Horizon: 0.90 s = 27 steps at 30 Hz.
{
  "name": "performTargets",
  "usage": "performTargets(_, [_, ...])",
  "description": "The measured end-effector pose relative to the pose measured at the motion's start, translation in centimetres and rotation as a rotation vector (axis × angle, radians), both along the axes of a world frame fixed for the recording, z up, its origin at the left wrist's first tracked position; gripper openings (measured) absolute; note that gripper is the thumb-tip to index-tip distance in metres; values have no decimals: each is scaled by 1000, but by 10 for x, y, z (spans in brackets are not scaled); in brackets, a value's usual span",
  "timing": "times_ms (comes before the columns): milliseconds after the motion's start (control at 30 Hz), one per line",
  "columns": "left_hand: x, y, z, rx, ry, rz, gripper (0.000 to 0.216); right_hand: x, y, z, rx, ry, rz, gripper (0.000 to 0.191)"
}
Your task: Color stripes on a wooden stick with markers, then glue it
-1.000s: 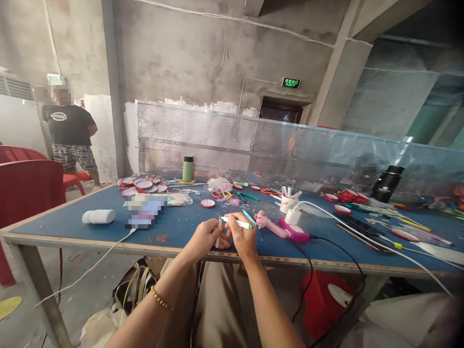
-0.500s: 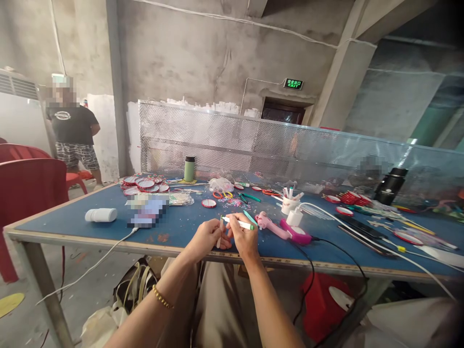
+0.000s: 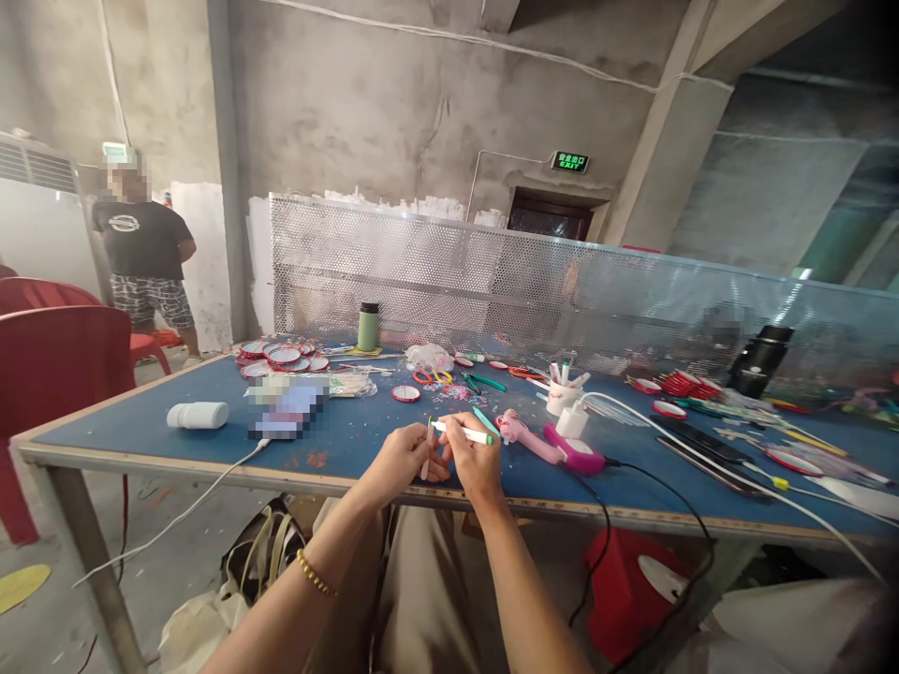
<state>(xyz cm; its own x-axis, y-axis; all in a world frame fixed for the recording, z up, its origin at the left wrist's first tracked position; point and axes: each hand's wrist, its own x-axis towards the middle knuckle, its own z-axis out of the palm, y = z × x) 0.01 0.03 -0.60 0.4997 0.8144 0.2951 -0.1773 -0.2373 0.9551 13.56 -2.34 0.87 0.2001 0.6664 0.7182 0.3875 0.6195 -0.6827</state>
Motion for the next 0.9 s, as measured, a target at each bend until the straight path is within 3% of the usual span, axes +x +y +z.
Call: performTargets(900, [0,1,0,7,-7,-12,33,1,0,0,-9,-15,-28,27])
